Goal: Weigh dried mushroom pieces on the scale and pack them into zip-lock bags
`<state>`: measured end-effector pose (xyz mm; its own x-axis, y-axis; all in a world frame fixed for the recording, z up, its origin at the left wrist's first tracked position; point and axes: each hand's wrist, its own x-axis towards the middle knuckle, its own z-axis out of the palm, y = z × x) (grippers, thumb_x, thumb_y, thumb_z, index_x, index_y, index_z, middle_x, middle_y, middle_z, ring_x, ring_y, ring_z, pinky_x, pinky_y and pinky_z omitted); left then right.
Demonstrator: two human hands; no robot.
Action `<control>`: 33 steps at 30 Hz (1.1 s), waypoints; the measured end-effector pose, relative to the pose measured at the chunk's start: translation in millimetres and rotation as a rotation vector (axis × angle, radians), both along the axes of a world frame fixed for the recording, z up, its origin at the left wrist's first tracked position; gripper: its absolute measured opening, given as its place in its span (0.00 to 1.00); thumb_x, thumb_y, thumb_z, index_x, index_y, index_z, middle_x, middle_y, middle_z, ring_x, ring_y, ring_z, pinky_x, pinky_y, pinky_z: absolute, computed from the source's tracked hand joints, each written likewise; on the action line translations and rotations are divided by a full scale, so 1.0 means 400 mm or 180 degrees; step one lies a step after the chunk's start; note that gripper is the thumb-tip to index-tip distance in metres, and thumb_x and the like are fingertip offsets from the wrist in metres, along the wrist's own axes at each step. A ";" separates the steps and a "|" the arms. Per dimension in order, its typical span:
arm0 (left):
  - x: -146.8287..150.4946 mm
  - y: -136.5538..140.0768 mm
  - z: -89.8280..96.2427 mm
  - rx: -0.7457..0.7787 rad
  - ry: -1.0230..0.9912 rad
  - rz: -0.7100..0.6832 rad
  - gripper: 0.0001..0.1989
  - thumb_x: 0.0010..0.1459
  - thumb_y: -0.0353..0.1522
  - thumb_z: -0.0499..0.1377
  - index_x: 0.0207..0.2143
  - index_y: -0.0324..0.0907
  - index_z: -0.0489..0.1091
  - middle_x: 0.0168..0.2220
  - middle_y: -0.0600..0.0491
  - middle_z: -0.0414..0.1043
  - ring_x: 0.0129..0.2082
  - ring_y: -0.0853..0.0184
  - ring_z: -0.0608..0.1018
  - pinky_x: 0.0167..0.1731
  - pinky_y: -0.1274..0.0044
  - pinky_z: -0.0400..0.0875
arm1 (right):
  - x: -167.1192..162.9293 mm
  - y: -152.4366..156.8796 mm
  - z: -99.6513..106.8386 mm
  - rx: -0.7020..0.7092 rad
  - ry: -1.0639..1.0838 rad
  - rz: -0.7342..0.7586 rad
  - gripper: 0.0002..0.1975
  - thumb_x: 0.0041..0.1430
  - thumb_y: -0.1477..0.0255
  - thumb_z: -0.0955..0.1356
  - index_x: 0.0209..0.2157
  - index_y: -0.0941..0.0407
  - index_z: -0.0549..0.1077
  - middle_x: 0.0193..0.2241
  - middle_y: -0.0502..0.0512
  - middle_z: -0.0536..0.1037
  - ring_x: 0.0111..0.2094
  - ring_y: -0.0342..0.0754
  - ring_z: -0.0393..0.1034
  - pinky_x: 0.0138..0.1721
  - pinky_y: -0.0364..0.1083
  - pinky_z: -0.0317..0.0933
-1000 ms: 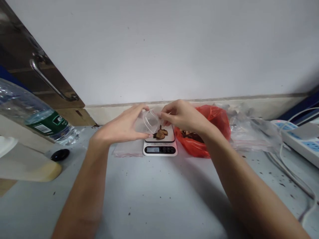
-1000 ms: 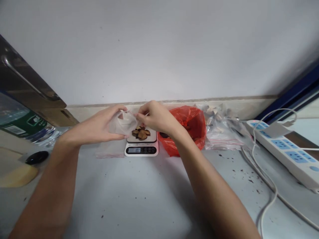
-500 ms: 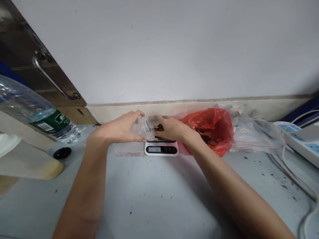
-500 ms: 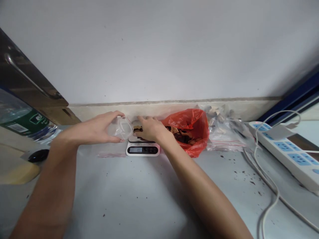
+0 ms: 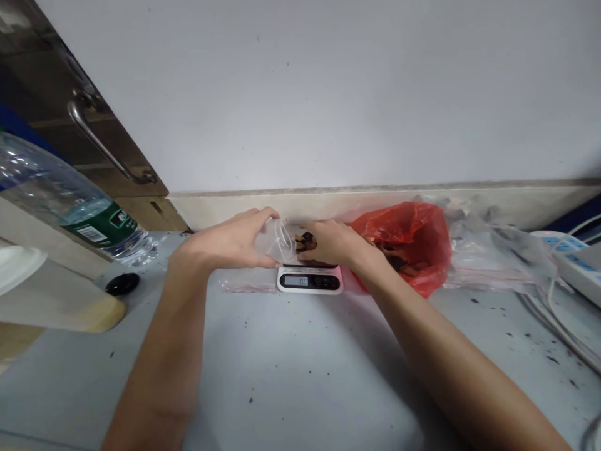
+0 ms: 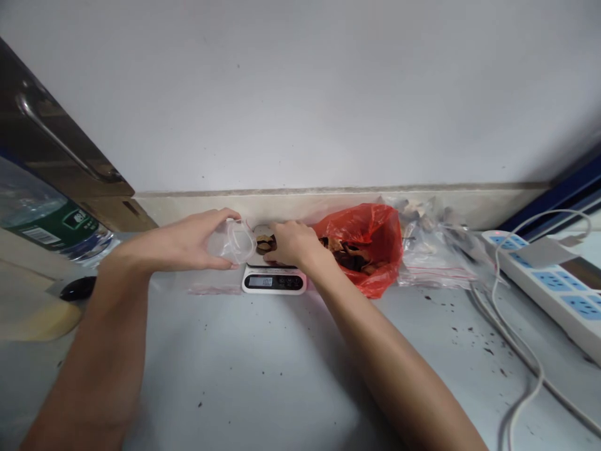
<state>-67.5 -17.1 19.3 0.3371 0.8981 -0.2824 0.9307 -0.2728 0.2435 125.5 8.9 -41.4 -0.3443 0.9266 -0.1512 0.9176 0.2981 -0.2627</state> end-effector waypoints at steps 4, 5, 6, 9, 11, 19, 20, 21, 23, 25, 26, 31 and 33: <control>0.003 0.002 -0.005 -0.0048 -0.0047 -0.0052 0.39 0.49 0.50 0.62 0.62 0.49 0.61 0.58 0.45 0.71 0.54 0.49 0.75 0.48 0.67 0.70 | 0.005 0.002 0.004 -0.0084 -0.0005 0.0090 0.17 0.59 0.70 0.72 0.51 0.53 0.79 0.45 0.60 0.84 0.43 0.56 0.79 0.36 0.47 0.63; 0.003 0.004 -0.007 -0.0056 -0.0066 -0.0048 0.39 0.49 0.50 0.62 0.63 0.49 0.61 0.58 0.45 0.72 0.53 0.49 0.75 0.47 0.67 0.70 | 0.006 0.002 0.004 -0.0069 0.0000 0.0091 0.14 0.60 0.71 0.71 0.48 0.54 0.80 0.43 0.61 0.84 0.42 0.56 0.78 0.35 0.47 0.62; 0.002 0.005 -0.009 -0.0078 -0.0083 -0.0036 0.40 0.49 0.50 0.63 0.63 0.49 0.61 0.58 0.45 0.72 0.53 0.49 0.76 0.47 0.67 0.70 | 0.008 0.002 0.004 -0.0045 0.0012 0.0083 0.13 0.60 0.73 0.70 0.46 0.55 0.80 0.42 0.61 0.84 0.42 0.56 0.78 0.34 0.47 0.62; -0.003 0.012 -0.020 -0.0170 -0.0073 0.0010 0.42 0.48 0.53 0.63 0.63 0.49 0.61 0.57 0.44 0.73 0.52 0.48 0.77 0.46 0.66 0.71 | 0.009 0.002 0.002 0.0006 0.0094 0.0028 0.11 0.60 0.77 0.68 0.43 0.55 0.80 0.40 0.61 0.84 0.41 0.55 0.78 0.33 0.46 0.61; -0.009 0.020 -0.031 -0.0186 -0.0046 -0.0027 0.42 0.49 0.53 0.64 0.64 0.49 0.61 0.57 0.44 0.73 0.52 0.48 0.77 0.46 0.66 0.71 | 0.010 0.003 0.003 -0.0012 0.0189 -0.0009 0.12 0.59 0.79 0.68 0.43 0.55 0.81 0.38 0.60 0.84 0.39 0.54 0.78 0.33 0.46 0.61; -0.015 0.038 -0.053 -0.0331 -0.0169 -0.0075 0.44 0.46 0.53 0.64 0.64 0.48 0.61 0.58 0.43 0.74 0.55 0.48 0.77 0.51 0.66 0.71 | 0.032 0.015 0.024 -0.0197 0.0706 -0.0098 0.14 0.57 0.82 0.71 0.44 0.56 0.82 0.38 0.56 0.85 0.34 0.47 0.78 0.34 0.42 0.65; -0.013 0.037 -0.051 -0.0356 -0.0154 -0.0063 0.45 0.46 0.54 0.64 0.64 0.47 0.61 0.59 0.42 0.73 0.55 0.48 0.77 0.51 0.66 0.71 | 0.035 0.017 0.024 -0.0193 0.0758 -0.0109 0.14 0.57 0.81 0.71 0.44 0.57 0.82 0.38 0.56 0.85 0.34 0.47 0.78 0.34 0.41 0.65; -0.012 0.036 -0.049 -0.0373 -0.0132 -0.0055 0.46 0.46 0.55 0.64 0.64 0.47 0.61 0.60 0.42 0.73 0.56 0.48 0.76 0.51 0.66 0.71 | 0.038 0.020 0.024 -0.0193 0.0798 -0.0117 0.13 0.57 0.81 0.71 0.44 0.58 0.81 0.37 0.56 0.85 0.34 0.46 0.77 0.34 0.41 0.65; -0.011 0.035 -0.047 -0.0380 -0.0092 -0.0047 0.46 0.47 0.56 0.64 0.64 0.46 0.60 0.60 0.41 0.73 0.56 0.48 0.76 0.50 0.66 0.71 | 0.042 0.024 0.024 -0.0195 0.0853 -0.0109 0.13 0.57 0.81 0.71 0.43 0.58 0.81 0.35 0.55 0.85 0.33 0.46 0.76 0.34 0.41 0.65; -0.013 0.036 -0.047 -0.0371 -0.0092 -0.0057 0.44 0.48 0.56 0.63 0.64 0.47 0.61 0.59 0.42 0.74 0.55 0.49 0.77 0.49 0.67 0.71 | 0.045 0.026 0.026 -0.0186 0.0971 -0.0085 0.12 0.57 0.82 0.71 0.42 0.58 0.81 0.34 0.54 0.84 0.33 0.46 0.76 0.34 0.42 0.65; -0.014 0.036 -0.047 -0.0363 -0.0104 -0.0067 0.44 0.48 0.56 0.63 0.63 0.48 0.61 0.59 0.43 0.74 0.55 0.49 0.77 0.48 0.68 0.71 | 0.046 0.026 0.029 -0.0179 0.1062 -0.0071 0.11 0.56 0.82 0.71 0.41 0.58 0.81 0.33 0.54 0.84 0.33 0.46 0.76 0.34 0.42 0.65; -0.019 0.043 -0.051 -0.0336 -0.0185 -0.0127 0.41 0.49 0.60 0.63 0.60 0.49 0.64 0.57 0.44 0.75 0.54 0.49 0.78 0.47 0.68 0.71 | 0.059 0.018 0.057 0.0040 0.1421 0.0030 0.11 0.56 0.82 0.71 0.40 0.57 0.80 0.36 0.54 0.84 0.33 0.46 0.76 0.34 0.43 0.65; -0.019 0.045 -0.053 -0.0321 -0.0254 -0.0127 0.41 0.49 0.60 0.63 0.60 0.48 0.64 0.58 0.44 0.75 0.54 0.49 0.78 0.48 0.68 0.70 | 0.065 0.016 0.068 0.0225 0.1495 0.0111 0.13 0.56 0.82 0.71 0.42 0.57 0.81 0.38 0.55 0.84 0.36 0.47 0.77 0.37 0.44 0.66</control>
